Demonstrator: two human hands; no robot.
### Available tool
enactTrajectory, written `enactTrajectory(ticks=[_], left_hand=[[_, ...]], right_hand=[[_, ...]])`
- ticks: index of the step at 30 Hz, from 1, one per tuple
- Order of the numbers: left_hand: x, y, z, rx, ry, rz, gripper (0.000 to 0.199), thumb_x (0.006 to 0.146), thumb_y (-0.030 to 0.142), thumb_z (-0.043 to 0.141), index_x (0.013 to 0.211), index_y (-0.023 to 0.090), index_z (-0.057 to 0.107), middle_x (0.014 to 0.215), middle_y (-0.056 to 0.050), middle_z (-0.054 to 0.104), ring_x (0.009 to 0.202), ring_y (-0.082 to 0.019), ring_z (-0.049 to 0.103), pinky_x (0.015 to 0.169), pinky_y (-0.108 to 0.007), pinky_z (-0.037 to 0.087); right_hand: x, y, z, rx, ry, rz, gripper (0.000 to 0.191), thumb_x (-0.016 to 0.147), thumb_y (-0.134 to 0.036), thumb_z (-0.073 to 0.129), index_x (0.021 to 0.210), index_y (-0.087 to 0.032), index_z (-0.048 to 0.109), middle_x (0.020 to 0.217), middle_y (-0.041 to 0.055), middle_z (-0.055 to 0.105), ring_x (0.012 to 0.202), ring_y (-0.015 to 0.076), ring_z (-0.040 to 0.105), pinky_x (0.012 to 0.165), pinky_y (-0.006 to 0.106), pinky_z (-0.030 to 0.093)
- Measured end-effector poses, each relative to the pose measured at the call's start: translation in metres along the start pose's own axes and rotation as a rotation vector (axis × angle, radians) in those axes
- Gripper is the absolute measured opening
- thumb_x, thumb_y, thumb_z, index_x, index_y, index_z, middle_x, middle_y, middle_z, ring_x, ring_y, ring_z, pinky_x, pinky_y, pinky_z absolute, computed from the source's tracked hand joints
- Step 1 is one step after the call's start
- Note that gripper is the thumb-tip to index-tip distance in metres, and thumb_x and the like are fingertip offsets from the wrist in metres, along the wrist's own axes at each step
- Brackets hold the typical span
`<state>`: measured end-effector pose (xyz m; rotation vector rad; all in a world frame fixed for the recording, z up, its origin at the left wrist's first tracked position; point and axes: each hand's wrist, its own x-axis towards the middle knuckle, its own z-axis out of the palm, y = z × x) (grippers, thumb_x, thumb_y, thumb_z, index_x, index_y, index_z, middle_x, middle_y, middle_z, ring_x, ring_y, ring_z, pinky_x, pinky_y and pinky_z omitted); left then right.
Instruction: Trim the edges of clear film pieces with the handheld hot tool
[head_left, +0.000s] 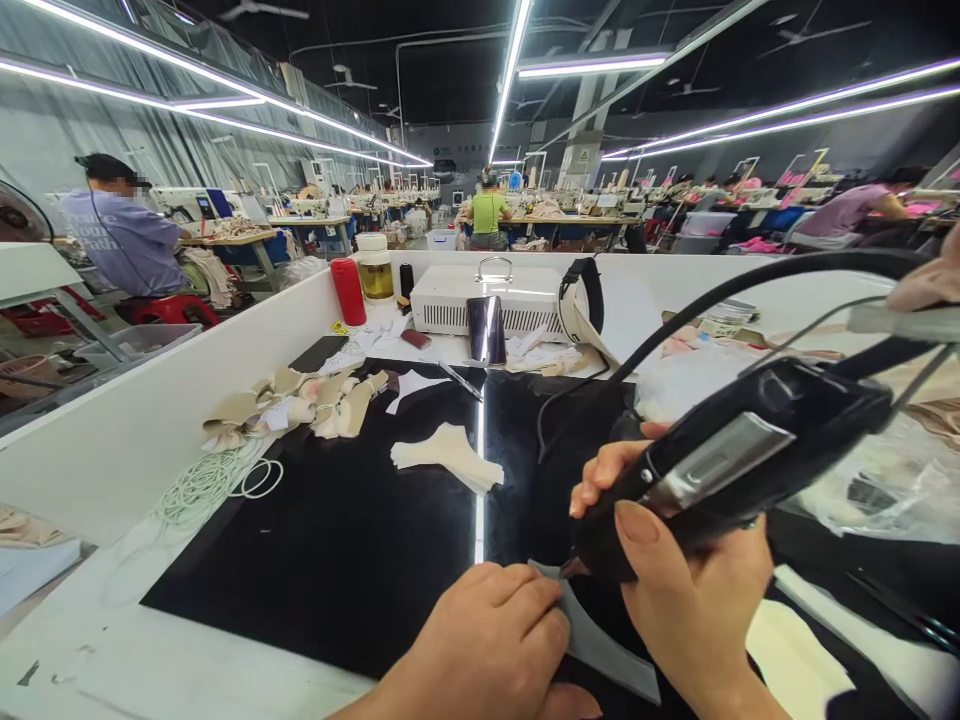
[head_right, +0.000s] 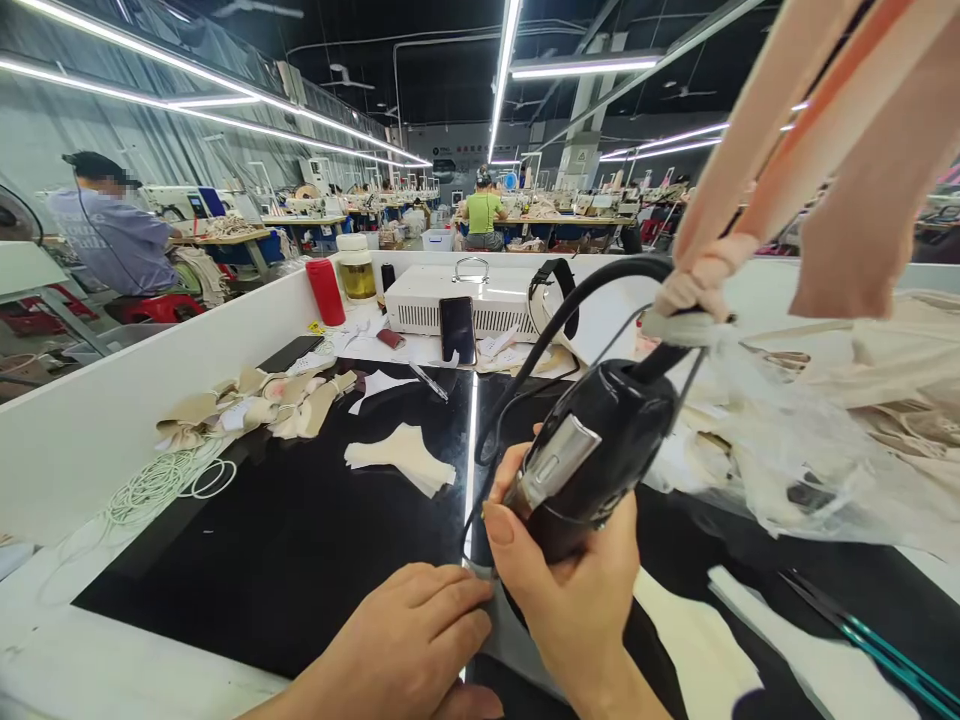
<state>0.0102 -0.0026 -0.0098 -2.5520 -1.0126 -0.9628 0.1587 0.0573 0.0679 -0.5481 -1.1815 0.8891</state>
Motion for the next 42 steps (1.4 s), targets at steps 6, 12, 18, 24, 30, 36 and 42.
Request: enactTrajectory(ticks=[6,12,18,24,30,36,42], left_hand=[[0.000,0.001,-0.001,0.001,0.016,-0.004,0.045,0.115,0.053,0.052,0.099,0.015,0.070,0.110,-0.008,0.082,0.100,-0.021,0.078,0.079,-0.031,0.061],[-0.001,0.002,-0.001,-0.006,0.017,-0.013,0.042,0.112,0.053,0.058,0.101,0.015,0.069,0.111,-0.007,0.082,0.102,-0.022,0.078,0.079,-0.033,0.061],[0.000,0.002,-0.005,-0.027,0.017,-0.017,0.043,0.115,0.053,0.053,0.102,0.015,0.069,0.112,-0.007,0.083,0.104,-0.021,0.079,0.080,-0.032,0.062],[-0.006,-0.003,-0.006,-0.037,-0.035,-0.015,0.042,0.113,0.053,0.056,0.105,0.014,0.071,0.117,-0.008,0.082,0.108,-0.023,0.078,0.085,-0.033,0.063],[-0.008,-0.003,-0.006,-0.050,-0.062,-0.014,0.040,0.111,0.052,0.059,0.108,0.014,0.071,0.119,-0.010,0.081,0.111,-0.023,0.077,0.087,-0.033,0.064],[-0.010,-0.005,-0.005,-0.031,-0.103,-0.007,0.041,0.110,0.054,0.061,0.113,0.014,0.072,0.122,-0.010,0.080,0.114,-0.024,0.076,0.090,-0.034,0.064],[-0.007,-0.004,-0.005,-0.041,-0.012,-0.001,0.044,0.115,0.051,0.050,0.109,0.013,0.072,0.117,-0.010,0.082,0.109,-0.024,0.078,0.087,-0.034,0.064]], right_hand=[[0.001,0.005,-0.005,-0.019,0.019,-0.012,0.043,0.091,-0.034,0.090,0.125,-0.029,0.065,0.090,-0.0021,0.071,0.069,0.0162,0.067,0.059,0.030,0.060],[0.002,0.006,-0.003,0.001,0.024,-0.003,0.043,0.091,-0.036,0.090,0.124,-0.029,0.064,0.090,-0.0028,0.070,0.067,0.0156,0.067,0.059,0.030,0.060],[0.002,0.008,-0.002,-0.067,0.034,-0.018,0.037,0.094,-0.032,0.085,0.123,-0.030,0.062,0.087,-0.0031,0.071,0.066,0.0170,0.067,0.061,0.032,0.061],[0.003,0.008,0.004,-0.023,0.028,0.014,0.041,0.093,-0.043,0.086,0.122,-0.031,0.061,0.088,-0.0033,0.070,0.062,0.0161,0.064,0.056,0.032,0.058],[0.004,0.005,0.014,-0.011,0.037,0.010,0.034,0.090,-0.042,0.087,0.111,-0.031,0.062,0.083,-0.0025,0.070,0.060,0.0177,0.066,0.053,0.032,0.060],[0.004,0.005,0.016,-0.013,0.049,-0.016,0.031,0.087,-0.028,0.084,0.108,-0.031,0.062,0.083,-0.0021,0.069,0.065,0.0188,0.066,0.053,0.033,0.061],[0.003,0.005,0.016,-0.066,0.047,-0.015,0.028,0.088,-0.023,0.078,0.109,-0.030,0.062,0.081,-0.0040,0.070,0.061,0.0169,0.067,0.054,0.031,0.061]])
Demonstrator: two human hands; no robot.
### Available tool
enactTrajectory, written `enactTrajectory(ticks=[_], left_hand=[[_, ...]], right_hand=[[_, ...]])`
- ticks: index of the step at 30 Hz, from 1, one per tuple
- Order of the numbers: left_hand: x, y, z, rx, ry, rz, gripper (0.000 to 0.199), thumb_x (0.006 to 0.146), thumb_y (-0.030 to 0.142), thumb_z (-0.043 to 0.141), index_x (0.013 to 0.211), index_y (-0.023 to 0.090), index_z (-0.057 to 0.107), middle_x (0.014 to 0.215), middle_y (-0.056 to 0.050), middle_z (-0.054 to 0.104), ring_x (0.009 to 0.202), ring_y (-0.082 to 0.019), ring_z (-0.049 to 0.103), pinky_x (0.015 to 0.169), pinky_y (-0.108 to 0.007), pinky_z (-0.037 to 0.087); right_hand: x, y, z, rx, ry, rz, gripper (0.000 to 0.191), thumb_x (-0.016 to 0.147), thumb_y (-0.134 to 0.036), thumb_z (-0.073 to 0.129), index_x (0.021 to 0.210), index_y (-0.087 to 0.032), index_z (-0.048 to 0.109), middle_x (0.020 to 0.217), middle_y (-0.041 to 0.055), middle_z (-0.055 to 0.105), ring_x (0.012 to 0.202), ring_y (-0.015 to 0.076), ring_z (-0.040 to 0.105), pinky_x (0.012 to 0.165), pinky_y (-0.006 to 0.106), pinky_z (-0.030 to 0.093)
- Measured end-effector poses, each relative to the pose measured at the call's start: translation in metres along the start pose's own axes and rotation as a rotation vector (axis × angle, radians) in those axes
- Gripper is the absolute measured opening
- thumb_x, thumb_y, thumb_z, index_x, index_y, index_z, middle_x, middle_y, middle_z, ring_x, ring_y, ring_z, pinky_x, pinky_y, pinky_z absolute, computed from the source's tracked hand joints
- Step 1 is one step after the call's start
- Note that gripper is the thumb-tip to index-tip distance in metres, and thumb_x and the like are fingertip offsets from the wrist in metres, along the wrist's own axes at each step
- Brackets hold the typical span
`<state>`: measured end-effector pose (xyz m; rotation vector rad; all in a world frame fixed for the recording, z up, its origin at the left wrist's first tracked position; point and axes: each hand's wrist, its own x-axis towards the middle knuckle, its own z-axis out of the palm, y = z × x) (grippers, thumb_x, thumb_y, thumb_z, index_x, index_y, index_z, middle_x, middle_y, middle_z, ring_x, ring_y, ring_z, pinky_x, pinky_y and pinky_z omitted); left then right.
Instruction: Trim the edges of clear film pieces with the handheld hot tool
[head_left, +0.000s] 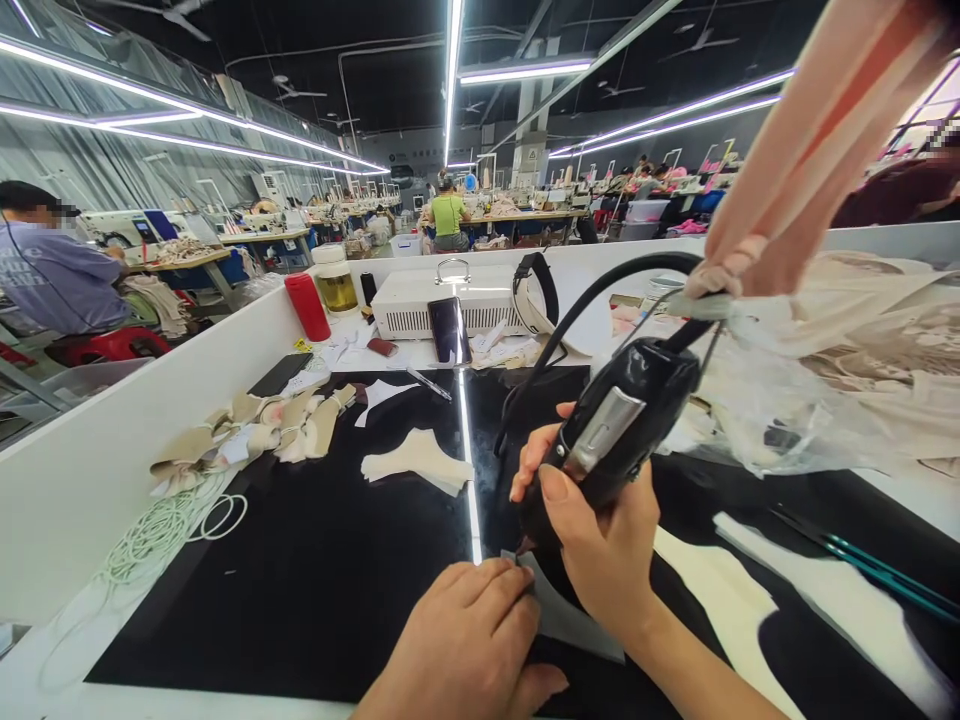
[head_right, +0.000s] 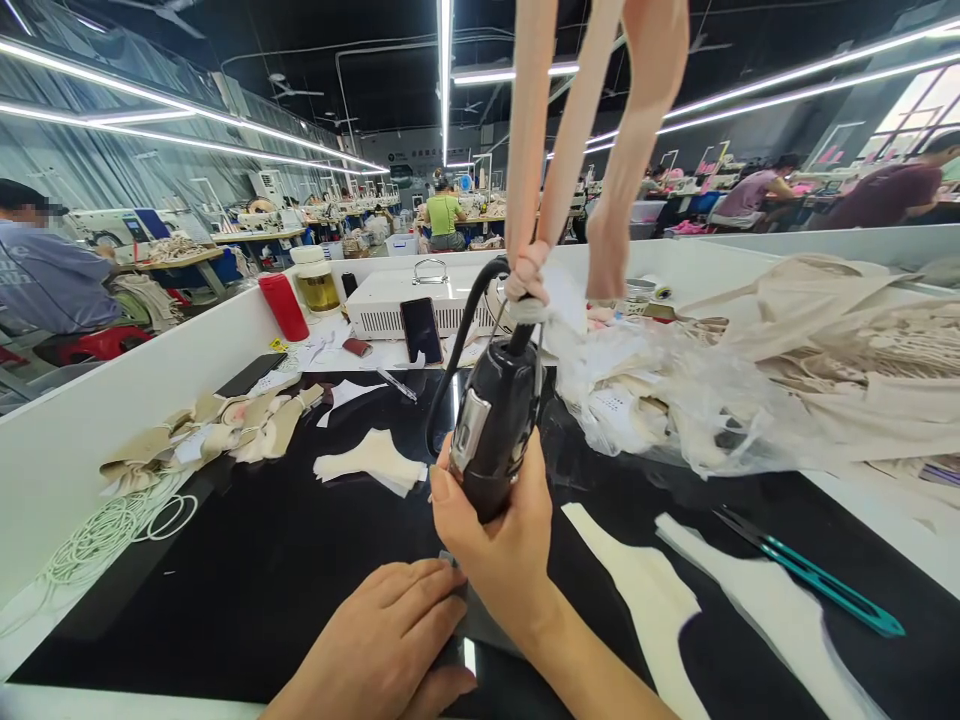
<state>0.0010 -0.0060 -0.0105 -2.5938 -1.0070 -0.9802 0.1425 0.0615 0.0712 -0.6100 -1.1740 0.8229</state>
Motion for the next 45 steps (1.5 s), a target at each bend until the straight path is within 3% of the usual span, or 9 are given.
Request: enactTrajectory(ticks=[8,14,19,25,32,45], left_hand=[[-0.003,-0.001,0.000,0.002,-0.073,-0.004,0.041,0.112,0.051,0.057,0.111,0.013,0.072,0.123,-0.011,0.081,0.114,-0.024,0.076,0.090,-0.034,0.065],[0.002,0.001,-0.001,-0.020,0.027,-0.009,0.046,0.116,0.050,0.047,0.107,0.013,0.072,0.118,-0.011,0.082,0.107,-0.024,0.078,0.083,-0.034,0.065],[0.007,0.002,-0.007,-0.041,0.002,-0.027,0.047,0.119,0.048,0.041,0.109,0.014,0.072,0.119,-0.009,0.082,0.107,-0.024,0.079,0.083,-0.035,0.065],[0.009,0.006,-0.019,-0.024,-0.120,-0.051,0.046,0.120,0.047,0.036,0.124,0.017,0.072,0.127,-0.009,0.080,0.113,-0.026,0.078,0.090,-0.040,0.066],[0.011,0.005,-0.027,0.002,-0.170,-0.040,0.044,0.120,0.046,0.038,0.128,0.018,0.071,0.129,-0.008,0.080,0.112,-0.027,0.079,0.088,-0.042,0.068],[0.009,0.004,-0.030,0.018,-0.201,-0.041,0.041,0.119,0.043,0.042,0.130,0.019,0.072,0.131,-0.009,0.079,0.114,-0.027,0.079,0.090,-0.041,0.068]], right_hand=[[0.001,0.004,0.003,0.088,-0.014,0.037,0.032,0.090,-0.031,0.082,0.114,-0.031,0.061,0.083,-0.0036,0.071,0.062,0.0174,0.066,0.057,0.033,0.061],[-0.002,0.011,0.005,0.078,-0.034,0.017,0.025,0.092,-0.024,0.076,0.112,-0.031,0.062,0.083,-0.0046,0.070,0.062,0.0160,0.066,0.058,0.031,0.061],[0.001,0.003,0.004,0.064,-0.041,0.019,0.025,0.090,-0.024,0.078,0.107,-0.030,0.062,0.083,-0.0053,0.073,0.061,0.0151,0.068,0.060,0.030,0.062],[0.007,-0.029,-0.022,-0.133,-0.074,-0.049,0.028,0.084,-0.026,0.089,0.101,-0.029,0.067,0.086,-0.0024,0.078,0.067,0.0177,0.073,0.062,0.029,0.063],[-0.011,-0.039,-0.064,-0.024,-0.028,0.006,0.041,0.091,-0.042,0.091,0.124,-0.030,0.069,0.092,0.0001,0.074,0.068,0.0177,0.070,0.058,0.031,0.063],[-0.020,-0.037,-0.067,0.003,-0.033,-0.014,0.040,0.095,-0.040,0.087,0.127,-0.029,0.067,0.094,-0.0018,0.073,0.071,0.0151,0.069,0.061,0.028,0.062]])
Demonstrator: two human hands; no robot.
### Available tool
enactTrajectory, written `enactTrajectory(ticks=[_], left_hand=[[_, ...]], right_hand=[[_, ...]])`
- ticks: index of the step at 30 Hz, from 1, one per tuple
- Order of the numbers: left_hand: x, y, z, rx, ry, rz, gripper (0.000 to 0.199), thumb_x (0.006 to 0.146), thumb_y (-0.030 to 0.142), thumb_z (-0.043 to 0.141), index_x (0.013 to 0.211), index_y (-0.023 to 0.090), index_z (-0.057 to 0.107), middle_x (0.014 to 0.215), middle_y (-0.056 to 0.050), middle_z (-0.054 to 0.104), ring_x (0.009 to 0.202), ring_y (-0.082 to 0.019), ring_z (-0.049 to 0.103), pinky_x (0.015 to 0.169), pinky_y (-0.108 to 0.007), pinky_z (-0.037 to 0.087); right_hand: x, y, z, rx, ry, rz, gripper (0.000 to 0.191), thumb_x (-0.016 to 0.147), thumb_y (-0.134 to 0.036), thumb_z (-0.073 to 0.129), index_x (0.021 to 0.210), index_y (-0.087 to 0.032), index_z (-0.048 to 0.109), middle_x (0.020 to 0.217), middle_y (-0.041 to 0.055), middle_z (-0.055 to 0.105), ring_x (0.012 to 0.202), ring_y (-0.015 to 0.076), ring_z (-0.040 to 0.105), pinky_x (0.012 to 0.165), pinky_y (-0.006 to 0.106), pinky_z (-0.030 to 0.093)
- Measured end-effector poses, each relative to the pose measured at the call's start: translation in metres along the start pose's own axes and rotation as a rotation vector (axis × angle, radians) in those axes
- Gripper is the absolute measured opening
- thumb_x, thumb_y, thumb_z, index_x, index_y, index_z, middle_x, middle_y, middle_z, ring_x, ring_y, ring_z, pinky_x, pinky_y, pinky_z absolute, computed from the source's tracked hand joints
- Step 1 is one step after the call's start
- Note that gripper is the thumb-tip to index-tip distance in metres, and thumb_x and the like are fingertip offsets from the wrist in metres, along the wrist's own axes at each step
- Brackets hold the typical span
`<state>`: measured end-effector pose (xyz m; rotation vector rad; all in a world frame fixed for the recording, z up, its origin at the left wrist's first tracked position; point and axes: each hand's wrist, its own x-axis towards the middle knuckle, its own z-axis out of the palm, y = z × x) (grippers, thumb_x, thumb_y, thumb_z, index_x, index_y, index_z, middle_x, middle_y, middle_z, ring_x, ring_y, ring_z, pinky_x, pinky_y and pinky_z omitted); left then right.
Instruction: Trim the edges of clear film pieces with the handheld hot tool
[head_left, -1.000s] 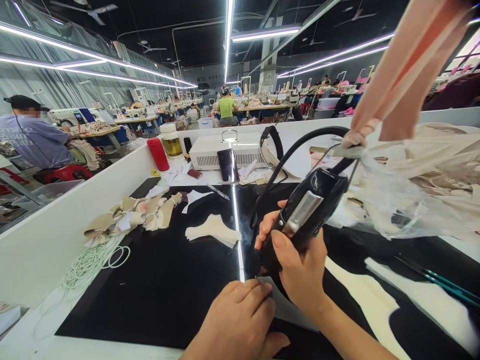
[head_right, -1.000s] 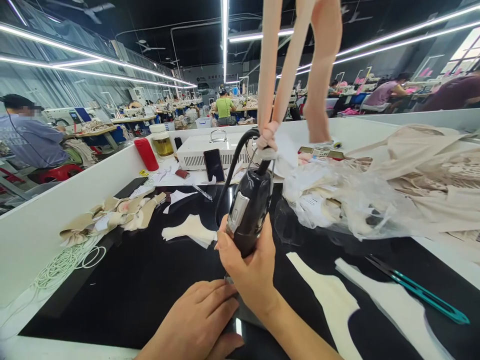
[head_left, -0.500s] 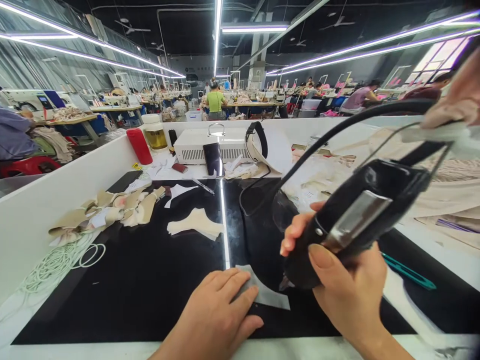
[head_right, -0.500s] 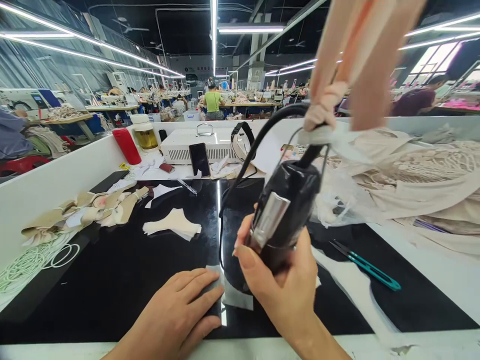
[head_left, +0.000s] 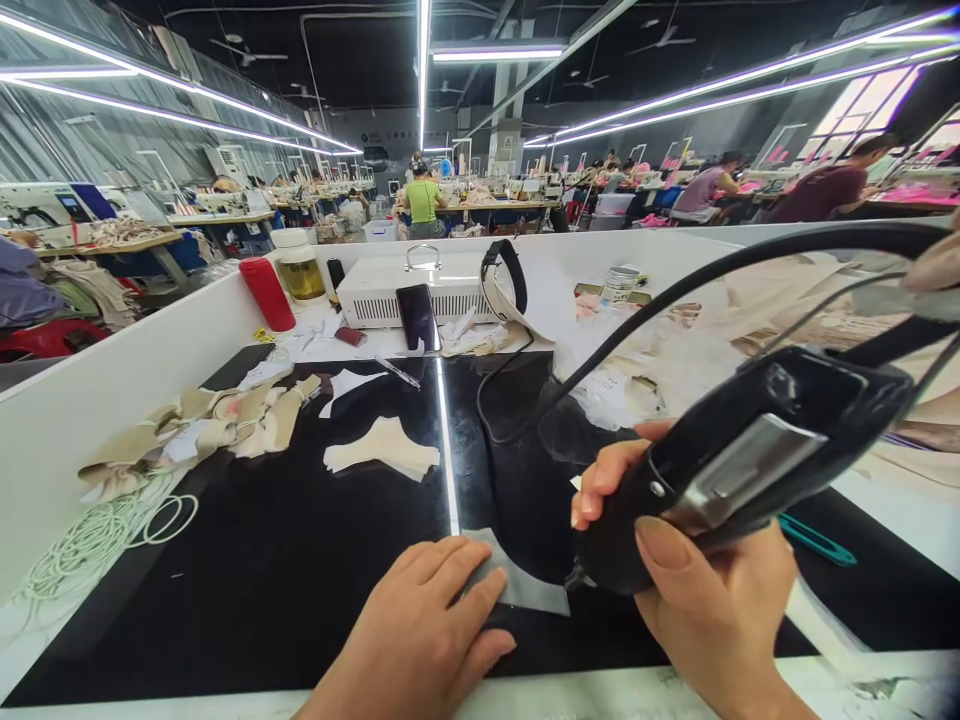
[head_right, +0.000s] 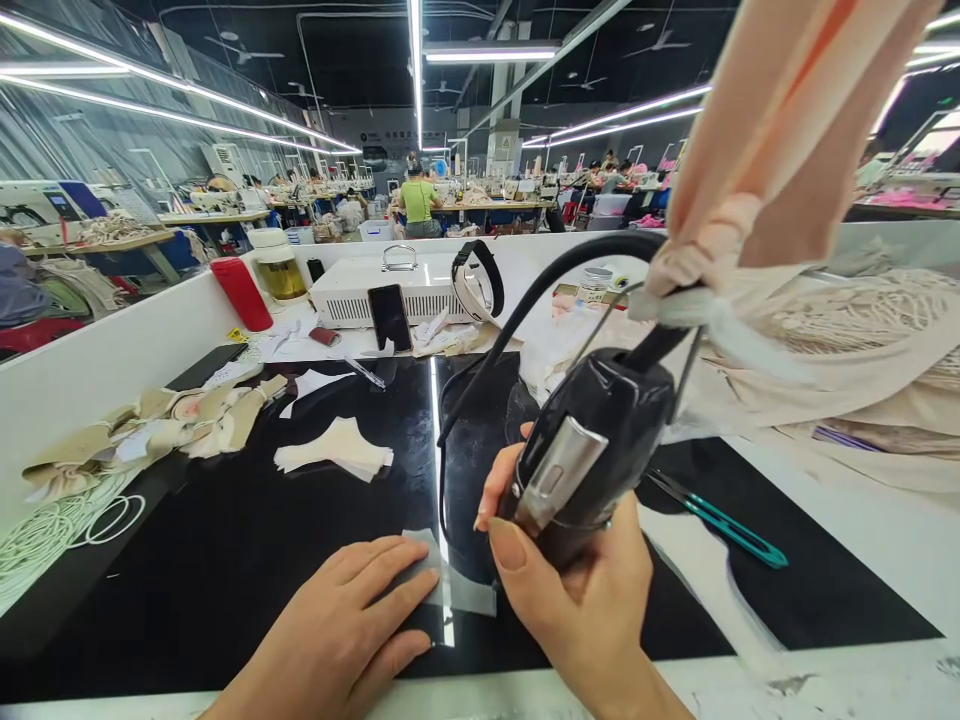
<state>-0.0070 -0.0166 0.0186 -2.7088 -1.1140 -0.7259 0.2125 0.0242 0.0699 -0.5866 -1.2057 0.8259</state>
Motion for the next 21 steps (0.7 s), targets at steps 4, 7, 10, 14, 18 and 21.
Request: enactTrajectory(ticks=[4,7,10,14,18,21], left_hand=[[-0.0002,0.0005,-0.0003,-0.008,0.001,-0.002,0.040,0.119,0.043,0.042,0.130,0.019,0.072,0.131,-0.009,0.079,0.115,-0.027,0.079,0.090,-0.041,0.068],[-0.0001,0.0004,0.0002,-0.009,0.003,-0.001,0.040,0.119,0.043,0.043,0.130,0.019,0.072,0.131,-0.009,0.080,0.114,-0.027,0.079,0.090,-0.041,0.068],[0.0008,0.0003,0.0009,-0.007,0.007,0.000,0.040,0.119,0.043,0.042,0.129,0.019,0.072,0.130,-0.009,0.080,0.113,-0.027,0.079,0.091,-0.041,0.068],[0.0012,0.0007,0.0008,0.001,0.018,0.005,0.042,0.119,0.043,0.040,0.128,0.019,0.073,0.129,-0.008,0.081,0.111,-0.027,0.080,0.089,-0.041,0.069],[0.0013,0.0013,-0.0001,0.008,0.024,-0.003,0.043,0.120,0.043,0.039,0.128,0.019,0.073,0.129,-0.008,0.081,0.111,-0.027,0.080,0.089,-0.041,0.069],[0.0020,0.0013,-0.0013,0.002,0.002,0.001,0.042,0.120,0.042,0.039,0.130,0.019,0.072,0.130,-0.009,0.080,0.114,-0.028,0.080,0.089,-0.042,0.069]], right_hand=[[-0.0005,-0.0013,-0.0010,-0.005,-0.002,0.005,0.039,0.095,-0.041,0.087,0.127,-0.029,0.067,0.094,-0.0016,0.072,0.070,0.0152,0.070,0.060,0.028,0.062],[-0.0012,-0.0019,-0.0009,-0.010,-0.007,0.007,0.039,0.096,-0.041,0.086,0.128,-0.029,0.066,0.094,-0.0012,0.072,0.071,0.0155,0.070,0.060,0.028,0.062],[-0.0017,-0.0012,-0.0001,-0.014,-0.006,0.009,0.039,0.096,-0.041,0.085,0.128,-0.029,0.066,0.094,-0.0011,0.071,0.071,0.0155,0.070,0.059,0.028,0.062],[-0.0020,-0.0012,0.0007,-0.036,0.003,0.008,0.034,0.099,-0.040,0.083,0.126,-0.030,0.066,0.091,-0.0021,0.071,0.068,0.0149,0.069,0.061,0.028,0.062],[-0.0026,-0.0057,-0.0005,-0.026,0.014,0.029,0.035,0.097,-0.042,0.084,0.125,-0.030,0.066,0.091,-0.0018,0.071,0.069,0.0157,0.069,0.062,0.029,0.062],[-0.0037,-0.0098,-0.0015,-0.009,0.022,0.019,0.038,0.095,-0.044,0.085,0.124,-0.029,0.067,0.089,-0.0014,0.070,0.068,0.0165,0.068,0.059,0.029,0.062]])
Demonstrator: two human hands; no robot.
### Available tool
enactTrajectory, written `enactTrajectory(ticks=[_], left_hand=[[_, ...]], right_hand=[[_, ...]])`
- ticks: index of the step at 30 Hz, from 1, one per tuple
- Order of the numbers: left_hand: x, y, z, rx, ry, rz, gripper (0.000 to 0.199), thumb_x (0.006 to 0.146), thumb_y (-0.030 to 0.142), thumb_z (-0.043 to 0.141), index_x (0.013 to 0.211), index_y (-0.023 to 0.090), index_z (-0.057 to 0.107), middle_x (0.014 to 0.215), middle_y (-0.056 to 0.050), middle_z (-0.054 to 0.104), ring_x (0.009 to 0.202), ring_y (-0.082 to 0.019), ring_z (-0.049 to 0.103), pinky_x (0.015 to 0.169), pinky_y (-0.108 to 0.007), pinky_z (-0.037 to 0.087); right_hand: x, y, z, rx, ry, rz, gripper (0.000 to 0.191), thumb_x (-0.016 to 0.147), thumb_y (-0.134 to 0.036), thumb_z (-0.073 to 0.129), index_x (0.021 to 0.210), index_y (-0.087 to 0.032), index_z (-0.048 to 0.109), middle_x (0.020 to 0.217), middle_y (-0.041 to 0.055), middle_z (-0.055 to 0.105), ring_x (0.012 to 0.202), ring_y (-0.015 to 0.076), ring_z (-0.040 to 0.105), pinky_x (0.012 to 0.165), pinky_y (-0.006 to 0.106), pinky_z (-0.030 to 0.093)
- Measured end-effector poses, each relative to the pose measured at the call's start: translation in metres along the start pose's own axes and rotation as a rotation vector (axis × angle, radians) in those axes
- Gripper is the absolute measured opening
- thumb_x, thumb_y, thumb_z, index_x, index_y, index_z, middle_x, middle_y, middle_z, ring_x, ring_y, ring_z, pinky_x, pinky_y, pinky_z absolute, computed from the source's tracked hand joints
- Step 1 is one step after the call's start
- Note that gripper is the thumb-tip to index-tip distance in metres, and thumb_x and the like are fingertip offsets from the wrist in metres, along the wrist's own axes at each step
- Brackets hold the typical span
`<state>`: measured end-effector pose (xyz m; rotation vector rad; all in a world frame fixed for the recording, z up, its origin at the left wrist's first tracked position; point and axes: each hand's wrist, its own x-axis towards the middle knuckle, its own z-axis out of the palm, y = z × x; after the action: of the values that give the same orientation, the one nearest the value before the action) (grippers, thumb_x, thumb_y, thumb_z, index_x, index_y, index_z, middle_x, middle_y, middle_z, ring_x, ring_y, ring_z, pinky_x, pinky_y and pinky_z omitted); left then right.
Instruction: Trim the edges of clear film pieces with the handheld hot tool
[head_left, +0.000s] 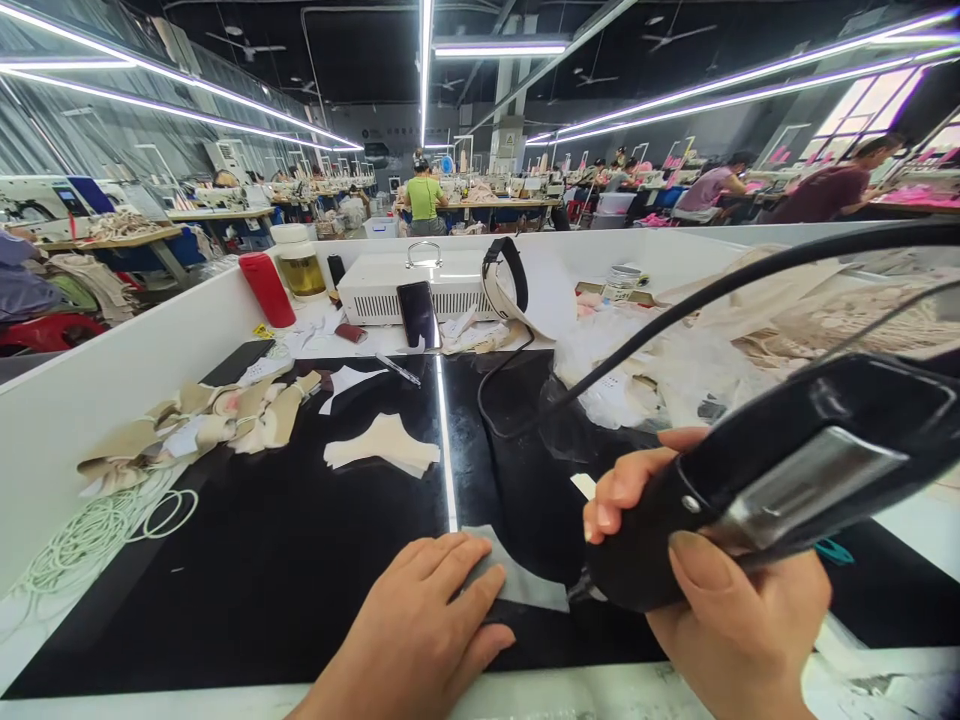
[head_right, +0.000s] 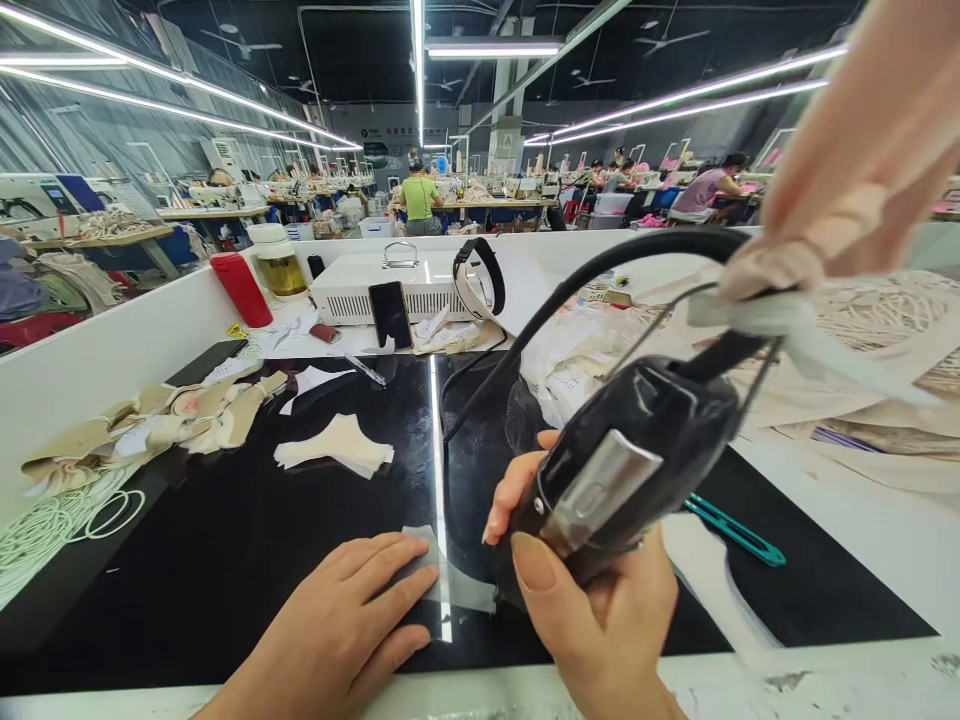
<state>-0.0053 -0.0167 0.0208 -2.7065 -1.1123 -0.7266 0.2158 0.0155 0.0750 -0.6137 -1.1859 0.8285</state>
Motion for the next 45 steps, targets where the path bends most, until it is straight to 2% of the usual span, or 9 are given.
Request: enactTrajectory(ticks=[8,12,18,22,28,31,35,40,45], left_hand=[[0.000,0.000,-0.001,-0.010,0.000,0.007,0.041,0.119,0.041,0.040,0.129,0.017,0.072,0.130,-0.011,0.080,0.113,-0.030,0.080,0.087,-0.045,0.071],[0.001,0.000,0.000,-0.026,0.002,-0.002,0.039,0.119,0.041,0.041,0.130,0.018,0.071,0.129,-0.010,0.080,0.112,-0.030,0.080,0.087,-0.045,0.071],[0.003,0.001,-0.003,-0.120,0.043,-0.024,0.034,0.118,0.036,0.045,0.134,0.018,0.069,0.138,-0.010,0.076,0.124,-0.025,0.075,0.104,-0.041,0.066],[-0.002,-0.002,-0.018,-0.194,0.076,-0.151,0.029,0.116,0.032,0.051,0.137,0.022,0.069,0.141,-0.009,0.074,0.130,-0.024,0.071,0.110,-0.042,0.062],[-0.036,-0.013,-0.045,-0.202,-0.010,-0.413,0.031,0.100,0.015,0.073,0.131,0.022,0.073,0.118,-0.008,0.074,0.105,-0.024,0.075,0.092,-0.038,0.067],[-0.050,-0.014,-0.043,-0.208,-0.029,-0.481,0.041,0.089,0.010,0.083,0.127,0.023,0.075,0.116,-0.007,0.073,0.104,-0.024,0.075,0.090,-0.037,0.067],[-0.050,-0.009,-0.028,-0.213,-0.005,-0.496,0.046,0.081,0.008,0.092,0.121,0.024,0.077,0.115,-0.005,0.073,0.103,-0.025,0.074,0.091,-0.039,0.066],[-0.042,-0.005,-0.018,-0.193,0.061,-0.452,0.025,0.089,0.013,0.088,0.110,0.023,0.078,0.108,-0.003,0.074,0.097,-0.024,0.073,0.086,-0.040,0.064],[-0.042,-0.002,-0.017,-0.172,0.096,-0.369,0.007,0.105,0.023,0.072,0.110,0.022,0.077,0.104,-0.003,0.075,0.094,-0.024,0.071,0.085,-0.041,0.062]], right_hand=[[-0.005,0.003,-0.003,-0.021,-0.070,0.008,0.033,0.101,-0.038,0.079,0.130,-0.031,0.065,0.092,-0.0008,0.070,0.071,0.0166,0.069,0.063,0.030,0.063],[-0.003,0.002,-0.001,-0.015,-0.046,0.004,0.034,0.098,-0.041,0.082,0.127,-0.030,0.066,0.089,-0.0016,0.071,0.068,0.0161,0.068,0.061,0.029,0.062],[0.003,-0.007,0.009,0.024,0.065,0.046,0.041,0.090,-0.045,0.090,0.120,-0.028,0.069,0.087,-0.0009,0.070,0.067,0.0174,0.067,0.062,0.031,0.063],[0.002,-0.007,0.024,0.088,0.040,0.076,0.039,0.089,-0.043,0.091,0.119,-0.029,0.070,0.086,-0.0007,0.070,0.066,0.0180,0.067,0.059,0.032,0.064],[-0.004,0.004,0.055,0.162,-0.024,0.140,0.038,0.089,-0.044,0.091,0.116,-0.030,0.069,0.088,-0.0020,0.072,0.067,0.0161,0.069,0.061,0.029,0.063],[-0.007,0.011,0.070,0.181,-0.051,0.150,0.031,0.090,-0.043,0.090,0.107,-0.030,0.068,0.089,-0.0025,0.073,0.067,0.0154,0.070,0.059,0.027,0.062],[-0.009,0.019,0.083,0.184,-0.071,0.133,0.027,0.092,-0.042,0.088,0.102,-0.029,0.066,0.090,-0.0021,0.073,0.068,0.0152,0.069,0.059,0.028,0.061],[-0.009,0.020,0.088,0.186,-0.068,0.144,0.039,0.091,-0.043,0.090,0.119,-0.030,0.066,0.090,-0.0017,0.074,0.066,0.0166,0.069,0.060,0.030,0.062],[-0.010,0.019,0.087,0.186,-0.125,0.119,0.027,0.094,-0.041,0.086,0.110,-0.031,0.067,0.091,-0.0018,0.074,0.063,0.0158,0.068,0.053,0.028,0.062]])
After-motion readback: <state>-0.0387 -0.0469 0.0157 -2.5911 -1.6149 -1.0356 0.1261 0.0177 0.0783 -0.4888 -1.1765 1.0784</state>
